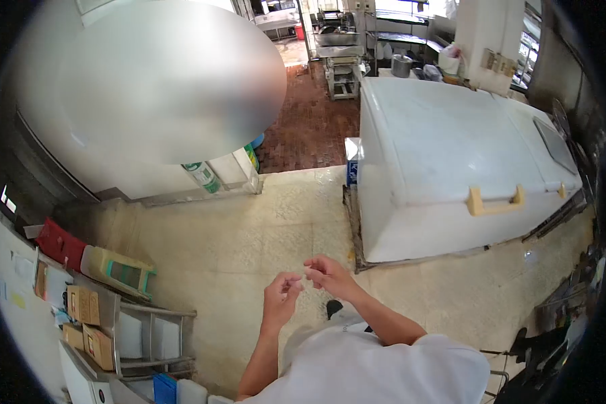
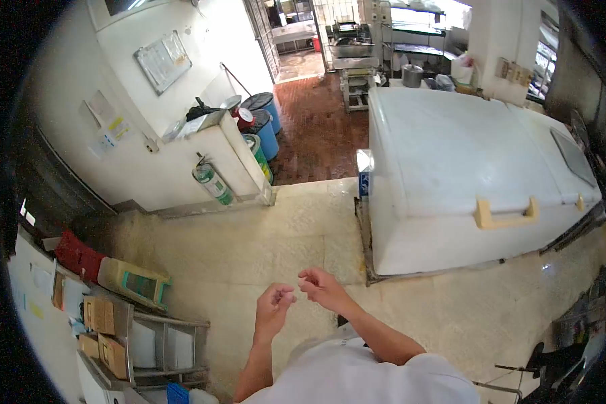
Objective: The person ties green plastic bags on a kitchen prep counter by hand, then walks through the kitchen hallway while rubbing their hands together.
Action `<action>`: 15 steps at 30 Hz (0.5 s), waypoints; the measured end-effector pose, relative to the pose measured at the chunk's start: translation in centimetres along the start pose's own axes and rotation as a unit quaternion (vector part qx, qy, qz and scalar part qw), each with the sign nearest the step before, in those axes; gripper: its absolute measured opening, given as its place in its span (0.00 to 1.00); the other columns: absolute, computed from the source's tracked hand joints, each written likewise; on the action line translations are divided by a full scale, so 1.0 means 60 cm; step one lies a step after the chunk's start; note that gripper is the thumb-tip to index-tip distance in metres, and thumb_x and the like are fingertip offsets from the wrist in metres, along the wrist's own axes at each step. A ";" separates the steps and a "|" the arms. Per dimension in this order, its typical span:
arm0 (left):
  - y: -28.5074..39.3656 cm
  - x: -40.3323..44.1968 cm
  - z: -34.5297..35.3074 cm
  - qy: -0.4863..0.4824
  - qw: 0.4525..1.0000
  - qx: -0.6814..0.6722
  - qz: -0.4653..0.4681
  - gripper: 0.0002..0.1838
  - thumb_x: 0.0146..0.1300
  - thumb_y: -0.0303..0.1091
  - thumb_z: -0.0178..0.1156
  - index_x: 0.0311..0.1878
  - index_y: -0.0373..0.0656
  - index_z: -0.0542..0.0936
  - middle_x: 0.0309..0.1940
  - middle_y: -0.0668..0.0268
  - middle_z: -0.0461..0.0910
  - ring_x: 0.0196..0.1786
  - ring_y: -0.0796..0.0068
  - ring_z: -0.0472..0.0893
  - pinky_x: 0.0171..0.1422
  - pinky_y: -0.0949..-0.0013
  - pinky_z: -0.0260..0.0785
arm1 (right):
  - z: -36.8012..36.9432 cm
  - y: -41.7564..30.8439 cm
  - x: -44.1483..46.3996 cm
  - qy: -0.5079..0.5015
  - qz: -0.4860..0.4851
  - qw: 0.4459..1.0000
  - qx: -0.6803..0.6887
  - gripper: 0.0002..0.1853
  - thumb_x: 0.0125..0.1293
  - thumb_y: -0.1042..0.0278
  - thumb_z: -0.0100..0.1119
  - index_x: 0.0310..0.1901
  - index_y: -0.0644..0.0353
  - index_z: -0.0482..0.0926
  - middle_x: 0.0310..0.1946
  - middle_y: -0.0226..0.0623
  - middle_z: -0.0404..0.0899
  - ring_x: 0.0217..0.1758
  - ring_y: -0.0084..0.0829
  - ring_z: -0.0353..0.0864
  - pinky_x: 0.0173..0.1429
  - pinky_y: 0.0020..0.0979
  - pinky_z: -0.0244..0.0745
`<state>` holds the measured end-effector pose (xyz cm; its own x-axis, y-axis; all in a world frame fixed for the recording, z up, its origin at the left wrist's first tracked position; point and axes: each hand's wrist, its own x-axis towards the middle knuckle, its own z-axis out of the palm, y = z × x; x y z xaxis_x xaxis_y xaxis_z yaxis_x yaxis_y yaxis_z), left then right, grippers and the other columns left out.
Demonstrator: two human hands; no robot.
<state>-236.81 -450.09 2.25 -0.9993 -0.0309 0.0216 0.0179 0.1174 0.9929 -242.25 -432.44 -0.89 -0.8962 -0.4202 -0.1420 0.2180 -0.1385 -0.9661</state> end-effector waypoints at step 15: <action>-0.085 0.668 -0.200 0.047 0.998 -0.037 -0.014 0.05 0.71 0.28 0.57 0.43 0.37 0.79 0.27 0.72 0.75 0.30 0.86 0.71 0.35 0.77 0.66 | -0.020 -0.038 0.654 -0.110 0.120 0.981 -0.107 0.12 0.76 0.66 0.54 0.55 0.62 0.76 0.33 0.29 0.79 0.33 0.20 0.76 0.38 0.24 0.74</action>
<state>-276.58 -463.85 -0.57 -0.9919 -0.1274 0.0009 -0.0044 0.0415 0.9991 -278.36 -447.52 -4.52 -0.7189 -0.6044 -0.3434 0.3047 0.1700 -0.9372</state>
